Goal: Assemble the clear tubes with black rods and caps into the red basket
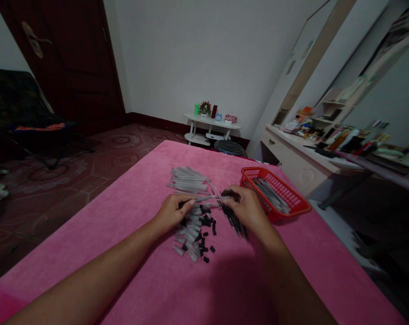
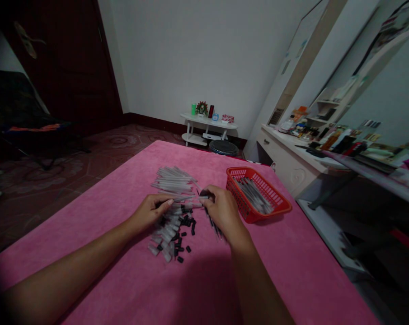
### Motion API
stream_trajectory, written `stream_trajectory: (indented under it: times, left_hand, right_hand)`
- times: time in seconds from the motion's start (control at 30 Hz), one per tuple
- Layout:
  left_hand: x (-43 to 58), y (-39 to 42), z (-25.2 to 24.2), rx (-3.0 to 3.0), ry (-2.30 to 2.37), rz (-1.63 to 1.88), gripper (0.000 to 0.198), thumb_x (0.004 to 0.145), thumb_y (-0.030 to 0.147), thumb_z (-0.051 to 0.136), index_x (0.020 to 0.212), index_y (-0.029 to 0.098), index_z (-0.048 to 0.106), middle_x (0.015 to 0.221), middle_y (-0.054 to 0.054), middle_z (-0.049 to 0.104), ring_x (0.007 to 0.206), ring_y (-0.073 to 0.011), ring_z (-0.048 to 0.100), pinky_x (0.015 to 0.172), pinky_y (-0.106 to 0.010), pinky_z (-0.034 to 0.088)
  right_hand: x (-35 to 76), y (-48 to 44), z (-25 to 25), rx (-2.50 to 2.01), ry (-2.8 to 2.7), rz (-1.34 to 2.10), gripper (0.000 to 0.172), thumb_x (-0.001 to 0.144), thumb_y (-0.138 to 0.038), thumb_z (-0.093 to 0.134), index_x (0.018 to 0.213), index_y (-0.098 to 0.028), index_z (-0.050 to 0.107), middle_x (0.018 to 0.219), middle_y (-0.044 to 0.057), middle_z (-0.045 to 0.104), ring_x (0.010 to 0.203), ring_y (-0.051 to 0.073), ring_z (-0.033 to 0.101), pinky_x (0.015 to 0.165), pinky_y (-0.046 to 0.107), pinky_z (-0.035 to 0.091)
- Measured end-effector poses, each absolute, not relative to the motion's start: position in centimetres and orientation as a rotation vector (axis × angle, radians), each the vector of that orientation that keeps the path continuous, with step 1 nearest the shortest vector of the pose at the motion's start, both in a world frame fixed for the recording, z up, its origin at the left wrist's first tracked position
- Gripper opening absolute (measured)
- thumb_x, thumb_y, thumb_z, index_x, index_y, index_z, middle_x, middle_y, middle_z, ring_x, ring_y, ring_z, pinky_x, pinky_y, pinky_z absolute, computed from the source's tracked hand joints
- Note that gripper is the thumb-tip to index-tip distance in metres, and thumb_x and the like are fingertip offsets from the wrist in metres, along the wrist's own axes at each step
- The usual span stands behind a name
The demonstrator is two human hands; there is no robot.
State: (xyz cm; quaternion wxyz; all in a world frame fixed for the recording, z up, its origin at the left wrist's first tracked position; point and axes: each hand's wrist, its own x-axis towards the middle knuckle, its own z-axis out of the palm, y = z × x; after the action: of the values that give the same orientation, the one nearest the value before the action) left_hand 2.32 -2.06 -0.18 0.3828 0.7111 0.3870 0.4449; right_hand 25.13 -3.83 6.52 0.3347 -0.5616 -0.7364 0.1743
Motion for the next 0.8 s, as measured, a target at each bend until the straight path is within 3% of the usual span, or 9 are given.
stream_trajectory:
  times: [0.2,0.43,0.53,0.8]
  left_hand:
    - [2.3,-2.3,0.0,1.892,0.993,1.086,0.028,0.085,0.034,0.052,0.091,0.017,0.074,0.084,-0.008,0.072,0.078,-0.0240,0.063,0.071,-0.029,0.045]
    - [2.4,-2.6,0.4,1.930,0.973,1.074,0.028,0.084,0.033,0.053,0.077,0.014,0.073,0.069,-0.005,0.067,0.065,-0.0182,0.057,0.060,-0.024,0.041]
    - [2.5,-2.6,0.4,1.950,1.010,0.997,0.033,0.086,0.035,0.050,0.080,0.012,0.073,0.069,-0.004,0.067,0.064,-0.0166,0.057,0.059,-0.023,0.041]
    - [2.4,-2.6,0.0,1.934,1.036,1.066,0.023,0.083,0.026,0.054,0.087,0.014,0.074,0.078,-0.005,0.073,0.070,-0.0182,0.064,0.063,-0.025,0.046]
  right_hand:
    - [25.0,-3.9,6.5,-1.448,-1.960,0.433,0.014,0.074,-0.018,0.060,0.084,-0.018,0.069,0.080,0.004,0.069,0.072,0.017,0.061,0.068,0.027,0.044]
    - [24.6,-4.0,6.4,-1.393,-2.049,0.349,0.018,0.075,-0.013,0.058,0.087,-0.019,0.070,0.088,0.005,0.070,0.081,0.018,0.062,0.075,0.028,0.044]
    - [24.3,-4.1,6.5,-1.362,-2.097,0.347,0.018,0.075,-0.012,0.059,0.087,-0.018,0.070,0.088,0.006,0.070,0.083,0.018,0.062,0.077,0.028,0.044]
    - [23.3,-4.6,6.5,-1.366,-2.101,0.459,0.018,0.079,-0.013,0.052,0.079,-0.017,0.070,0.077,0.005,0.069,0.074,0.017,0.062,0.067,0.024,0.042]
